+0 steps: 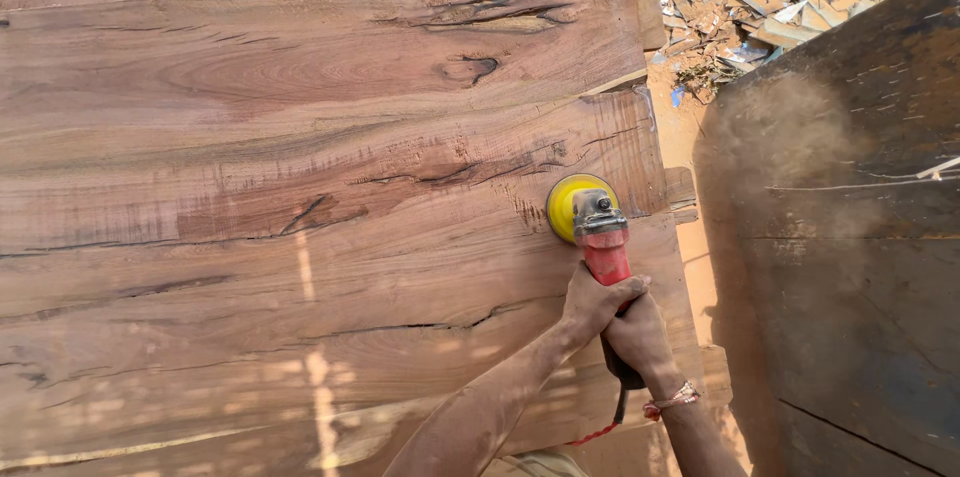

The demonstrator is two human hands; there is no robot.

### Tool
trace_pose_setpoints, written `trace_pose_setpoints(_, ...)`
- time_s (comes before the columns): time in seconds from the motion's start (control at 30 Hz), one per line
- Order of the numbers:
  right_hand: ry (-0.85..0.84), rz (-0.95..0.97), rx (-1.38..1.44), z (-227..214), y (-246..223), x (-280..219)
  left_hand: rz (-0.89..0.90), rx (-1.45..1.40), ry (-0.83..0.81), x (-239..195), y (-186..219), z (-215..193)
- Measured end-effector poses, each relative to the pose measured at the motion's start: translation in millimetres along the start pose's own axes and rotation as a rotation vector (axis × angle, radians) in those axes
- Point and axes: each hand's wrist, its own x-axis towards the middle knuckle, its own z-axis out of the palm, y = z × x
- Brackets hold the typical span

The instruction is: The person uses a handheld electric sander to smooth the surface of a large wooden plank. They move the tool across the wood in various directions to even out the surface.

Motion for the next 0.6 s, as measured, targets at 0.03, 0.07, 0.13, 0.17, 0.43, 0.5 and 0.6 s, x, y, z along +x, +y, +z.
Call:
trace_pose_setpoints(0.03,0.025,-0.036,0.04,-6,14,6,-0.005,0.045,-0.015,7,-2,10)
trace_pose_setpoints(0.07,0.05,-0.073,0.081,-10,27,13,-0.01,0.09,-0.028,15,-5,18)
trace_pose_setpoints(0.13,0.115,-0.077,0.159,-9,48,17,-0.045,0.233,-0.123,33,-7,31)
trace_pose_setpoints(0.17,0.155,-0.045,0.196,-7,55,15,-0.062,0.304,-0.17,37,-9,34)
trace_pose_setpoints(0.43,0.053,0.052,0.213,65,15,-41,-0.092,0.36,-0.094,-20,-13,-52)
trace_pose_setpoints(0.5,0.003,-0.015,0.244,107,-9,-51,-0.075,0.252,0.003,-41,-8,-95)
trace_pose_setpoints(0.6,-0.068,0.007,0.04,158,-58,-71,-0.056,0.125,0.126,-75,-3,-165)
